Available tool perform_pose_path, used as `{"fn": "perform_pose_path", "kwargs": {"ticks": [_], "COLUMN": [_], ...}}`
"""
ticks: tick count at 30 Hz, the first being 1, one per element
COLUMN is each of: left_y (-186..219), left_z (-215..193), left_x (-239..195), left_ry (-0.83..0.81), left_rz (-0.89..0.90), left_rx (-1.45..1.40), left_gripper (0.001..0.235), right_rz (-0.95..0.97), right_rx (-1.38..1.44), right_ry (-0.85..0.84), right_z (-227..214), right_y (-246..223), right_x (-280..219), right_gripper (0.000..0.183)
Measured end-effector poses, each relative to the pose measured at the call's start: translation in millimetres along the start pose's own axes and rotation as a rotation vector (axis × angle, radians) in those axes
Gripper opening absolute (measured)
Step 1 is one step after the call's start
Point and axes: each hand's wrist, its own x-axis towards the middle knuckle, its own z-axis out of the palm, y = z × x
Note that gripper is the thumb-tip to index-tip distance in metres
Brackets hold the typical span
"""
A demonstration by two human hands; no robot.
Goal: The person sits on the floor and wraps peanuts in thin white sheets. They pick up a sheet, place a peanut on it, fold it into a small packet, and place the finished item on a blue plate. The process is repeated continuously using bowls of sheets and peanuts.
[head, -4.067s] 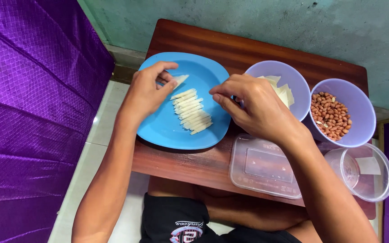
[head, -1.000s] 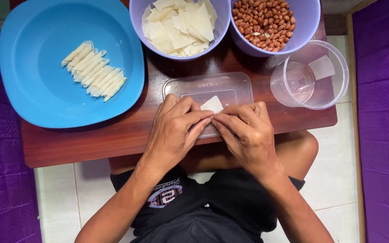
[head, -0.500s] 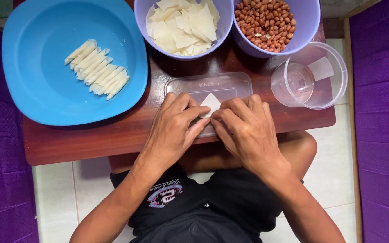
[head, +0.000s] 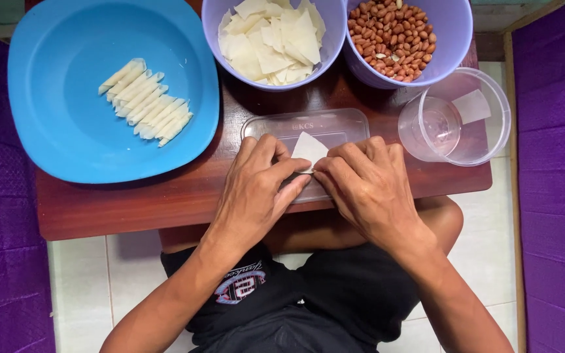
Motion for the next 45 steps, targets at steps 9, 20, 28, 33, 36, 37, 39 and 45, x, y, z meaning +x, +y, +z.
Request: {"fn": "perform_pose_path", "kwargs": {"ticks": [9,20,28,33,36,37,39,45], "left_y": [3,5,5,7,5,6,8,4], "left_z": [3,5,4,3,3,2,1,1], "left_x": [3,3,3,5,6,7,7,9], "left_ry": [0.065,0.071,0.083,0.070,0.069,0.070,0.061,0.084], "left_rz": [-0.004,-0.017,-0.007,-0.002,-0.010,-0.012,-0.020,-0.031], "left_rx": [-0.012,0.010,0.024,0.035,0.040,0.039,0.039,0.024], "left_gripper": [0.012,0.010,0.008,0.009,0.009,0.009,0.009,0.011], "right_rz": [0.009,0.035,-0.010,0.077,0.042,0.040,-0.008,-0.045], "right_rx": [0.082,0.169,0.178,0.312,0.180,0.181,0.047,-0.024], "right_ry": [0.022,0.017,-0.036,-0.045,0.027,0.024,0.063,0.066], "right_z": [3,6,-1,5,12,11,10,15], "right_y": [7,15,17,19,19,16,10,14], "right_x": [-3,-5,2,0,-7,-7,-10,-7], "right_gripper": [0.010,0.006,0.005,0.004,0.004,0.004,0.010,0.012]}}
